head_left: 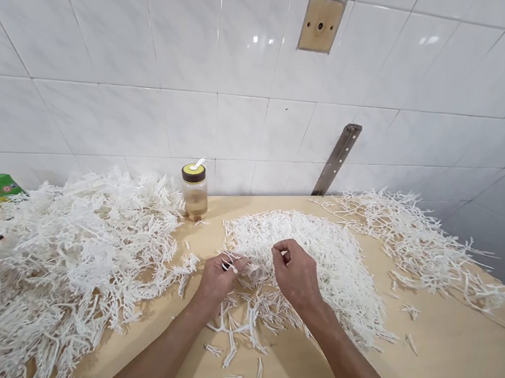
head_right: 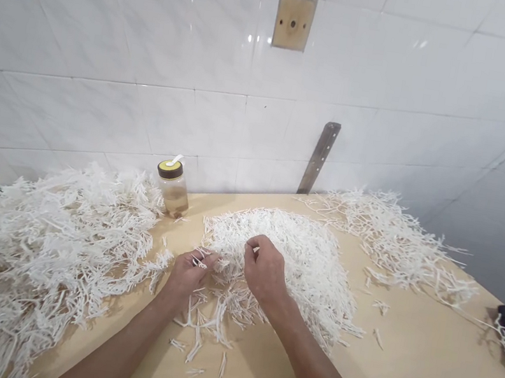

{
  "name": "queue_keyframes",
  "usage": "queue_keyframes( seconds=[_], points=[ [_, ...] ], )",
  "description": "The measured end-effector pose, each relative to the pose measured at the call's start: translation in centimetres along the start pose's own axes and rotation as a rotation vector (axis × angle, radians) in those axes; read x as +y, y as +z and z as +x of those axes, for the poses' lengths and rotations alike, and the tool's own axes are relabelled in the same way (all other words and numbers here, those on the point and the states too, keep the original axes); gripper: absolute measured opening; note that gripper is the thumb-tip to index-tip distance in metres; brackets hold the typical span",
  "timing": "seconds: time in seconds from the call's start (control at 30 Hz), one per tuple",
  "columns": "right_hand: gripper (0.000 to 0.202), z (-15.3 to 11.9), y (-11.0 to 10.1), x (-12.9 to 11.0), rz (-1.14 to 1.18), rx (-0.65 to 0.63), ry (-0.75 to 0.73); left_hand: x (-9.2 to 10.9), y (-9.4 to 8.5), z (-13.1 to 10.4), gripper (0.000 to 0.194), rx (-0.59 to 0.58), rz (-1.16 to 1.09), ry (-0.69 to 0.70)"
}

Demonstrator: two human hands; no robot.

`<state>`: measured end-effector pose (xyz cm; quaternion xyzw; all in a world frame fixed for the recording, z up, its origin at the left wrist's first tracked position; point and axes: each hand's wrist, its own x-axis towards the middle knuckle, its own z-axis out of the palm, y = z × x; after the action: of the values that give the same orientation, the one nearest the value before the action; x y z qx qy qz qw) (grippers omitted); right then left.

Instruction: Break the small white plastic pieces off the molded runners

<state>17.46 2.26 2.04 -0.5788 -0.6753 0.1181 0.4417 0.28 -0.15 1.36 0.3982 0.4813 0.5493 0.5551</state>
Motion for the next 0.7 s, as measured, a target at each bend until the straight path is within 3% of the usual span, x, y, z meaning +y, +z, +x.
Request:
queue_keyframes(
  seconds=[0.13, 0.3, 0.57, 0.7],
  points=[
    [0.021, -0.2, -0.4, -1.0, 0.146, -0.144, -0.022, 0.6, 0.1, -0.2, 0.042, 0.003, -0.072, -0.1],
    [0.023, -0.7, -0.3, -2.3, 0.255, -0.306, -0.016, 0.9, 0.1, -0.1, 0.045, -0.006, -0.092, -0.127],
    [0.035, -1.1, 0.8, -1.8, 0.559, -0.527, 0.247, 0.8, -0.1, -0.1, 0.047, -0.099, -0.135, -0.157],
    [0.029, -1.2, 1.3, -1.4, 0.691, -0.553, 0.274, 0.9, 0.1, -0.2, 0.05, -0.082, -0.179, -0.134]
  ],
)
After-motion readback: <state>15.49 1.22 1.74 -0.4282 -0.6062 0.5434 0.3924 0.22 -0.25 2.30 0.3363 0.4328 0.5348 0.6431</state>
